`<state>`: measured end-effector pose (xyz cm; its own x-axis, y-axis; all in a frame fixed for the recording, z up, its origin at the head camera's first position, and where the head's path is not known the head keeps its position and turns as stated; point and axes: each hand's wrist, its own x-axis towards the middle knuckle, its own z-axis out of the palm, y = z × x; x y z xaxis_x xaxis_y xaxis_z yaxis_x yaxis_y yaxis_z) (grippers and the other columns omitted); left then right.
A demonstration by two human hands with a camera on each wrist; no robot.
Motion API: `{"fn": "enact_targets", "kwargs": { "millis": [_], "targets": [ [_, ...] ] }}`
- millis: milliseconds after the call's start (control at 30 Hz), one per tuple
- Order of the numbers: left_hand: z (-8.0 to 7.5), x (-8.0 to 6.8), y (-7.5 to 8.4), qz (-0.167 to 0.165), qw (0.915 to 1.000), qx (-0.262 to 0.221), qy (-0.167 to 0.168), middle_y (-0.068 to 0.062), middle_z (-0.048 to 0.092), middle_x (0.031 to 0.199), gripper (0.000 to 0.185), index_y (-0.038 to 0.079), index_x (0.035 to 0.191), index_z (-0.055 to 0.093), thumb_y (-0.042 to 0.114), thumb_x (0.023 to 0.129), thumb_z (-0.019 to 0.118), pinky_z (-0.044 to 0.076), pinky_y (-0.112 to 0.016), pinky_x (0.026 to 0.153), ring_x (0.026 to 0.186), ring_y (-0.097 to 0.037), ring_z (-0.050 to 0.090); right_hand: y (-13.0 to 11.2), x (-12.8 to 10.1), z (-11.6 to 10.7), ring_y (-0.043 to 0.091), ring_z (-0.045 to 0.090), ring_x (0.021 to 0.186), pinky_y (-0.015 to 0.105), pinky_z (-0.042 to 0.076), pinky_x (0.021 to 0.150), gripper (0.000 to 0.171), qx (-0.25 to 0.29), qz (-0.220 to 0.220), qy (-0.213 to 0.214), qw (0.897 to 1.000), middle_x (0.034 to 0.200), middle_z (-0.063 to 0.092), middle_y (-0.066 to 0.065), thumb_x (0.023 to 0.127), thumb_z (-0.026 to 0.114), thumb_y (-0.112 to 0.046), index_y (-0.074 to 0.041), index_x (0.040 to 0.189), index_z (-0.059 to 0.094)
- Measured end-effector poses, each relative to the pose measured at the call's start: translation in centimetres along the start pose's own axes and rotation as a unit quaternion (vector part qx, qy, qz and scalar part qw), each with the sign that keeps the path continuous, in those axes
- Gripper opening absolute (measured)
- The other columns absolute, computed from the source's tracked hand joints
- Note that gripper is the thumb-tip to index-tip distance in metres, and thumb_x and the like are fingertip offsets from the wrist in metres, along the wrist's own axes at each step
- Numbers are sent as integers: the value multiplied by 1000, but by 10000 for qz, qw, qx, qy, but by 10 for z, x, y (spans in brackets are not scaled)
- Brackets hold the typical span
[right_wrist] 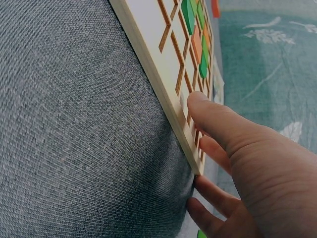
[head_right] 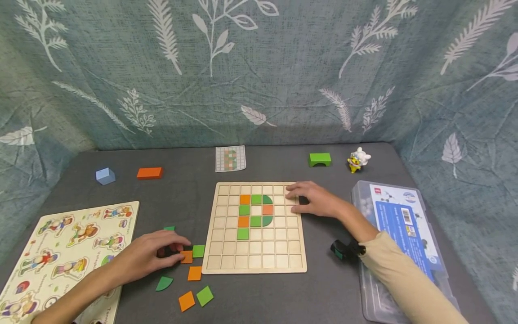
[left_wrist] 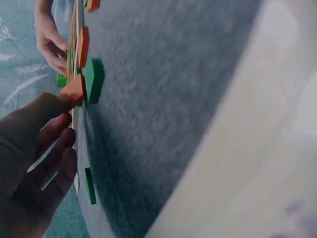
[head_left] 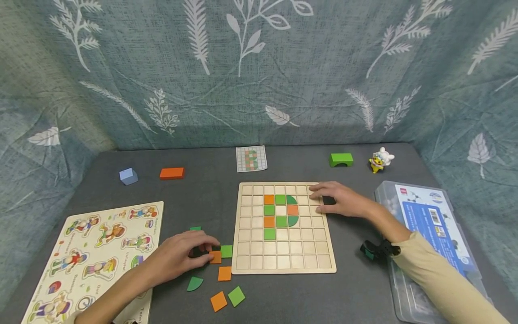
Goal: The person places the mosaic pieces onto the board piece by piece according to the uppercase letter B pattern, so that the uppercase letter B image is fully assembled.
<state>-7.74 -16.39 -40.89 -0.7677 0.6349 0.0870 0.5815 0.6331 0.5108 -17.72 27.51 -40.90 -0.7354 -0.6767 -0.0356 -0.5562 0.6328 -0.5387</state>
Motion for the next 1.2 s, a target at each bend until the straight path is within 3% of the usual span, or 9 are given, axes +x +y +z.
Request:
{"fn": "enact_targets", "kwargs": {
  "millis": [133, 267, 467, 667, 933, 1033, 1200],
  "targets": [
    [0, 3, -1, 52, 9998, 145, 87, 19, 60, 87, 24, 25, 108, 69, 19, 85, 74, 46, -18, 66, 77, 6, 52, 0, 0, 0, 43, 43, 132, 61, 33, 106, 36, 24, -19, 11, 10000, 140, 52, 20, 90, 69, -20, -4, 122, 65],
    [-1, 6, 1, 34, 9995, -127, -284, 18, 58, 86, 22, 23, 108, 69, 19, 87, 72, 45, -17, 65, 77, 6, 51, 0, 1, -1, 43, 42, 133, 61, 33, 107, 37, 51, 47, -21, 10000, 141, 52, 20, 90, 69, -20, -4, 123, 65],
    [-14, 15, 2, 498, 9949, -650, -582, 14, 56, 87, 16, 17, 104, 70, 10, 89, 68, 44, -15, 62, 72, 5, 47, 1, 2, -1, 42, 43, 133, 60, 33, 107, 37, 21, 24, -56, 10000, 141, 52, 19, 90, 69, -20, -5, 124, 65],
    [-17, 56, 19, 610, 9939, -658, -644, 9, 57, 92, 14, 17, 104, 72, 13, 92, 65, 43, -18, 64, 73, -1, 48, 2, 1, 0, 42, 43, 133, 60, 34, 106, 37, 14, 20, -43, 10000, 140, 52, 19, 90, 69, -21, -5, 124, 65],
    [16, 121, 56, 652, 9922, -597, -880, 0, 62, 95, 17, 12, 107, 73, 16, 94, 63, 44, -18, 68, 77, -7, 51, 3, 2, 1, 42, 43, 134, 60, 34, 107, 38, -15, 18, -33, 10000, 141, 51, 18, 90, 68, -22, -6, 125, 65],
    [28, 134, 64, 676, 9927, -339, -944, 0, 64, 93, 17, 11, 106, 74, 15, 94, 63, 39, -17, 65, 75, -8, 48, 3, 2, 1, 42, 43, 134, 59, 34, 107, 39, 14, 30, -54, 10000, 141, 51, 18, 90, 68, -22, -6, 125, 64],
    [39, 140, 70, 563, 9933, -127, -1001, 2, 61, 85, 15, 12, 104, 74, 16, 91, 66, 37, -17, 64, 71, -5, 46, 4, 0, 1, 42, 43, 133, 59, 34, 106, 38, 37, 29, -48, 10000, 141, 51, 19, 90, 68, -21, -5, 125, 64]
  ]
}}
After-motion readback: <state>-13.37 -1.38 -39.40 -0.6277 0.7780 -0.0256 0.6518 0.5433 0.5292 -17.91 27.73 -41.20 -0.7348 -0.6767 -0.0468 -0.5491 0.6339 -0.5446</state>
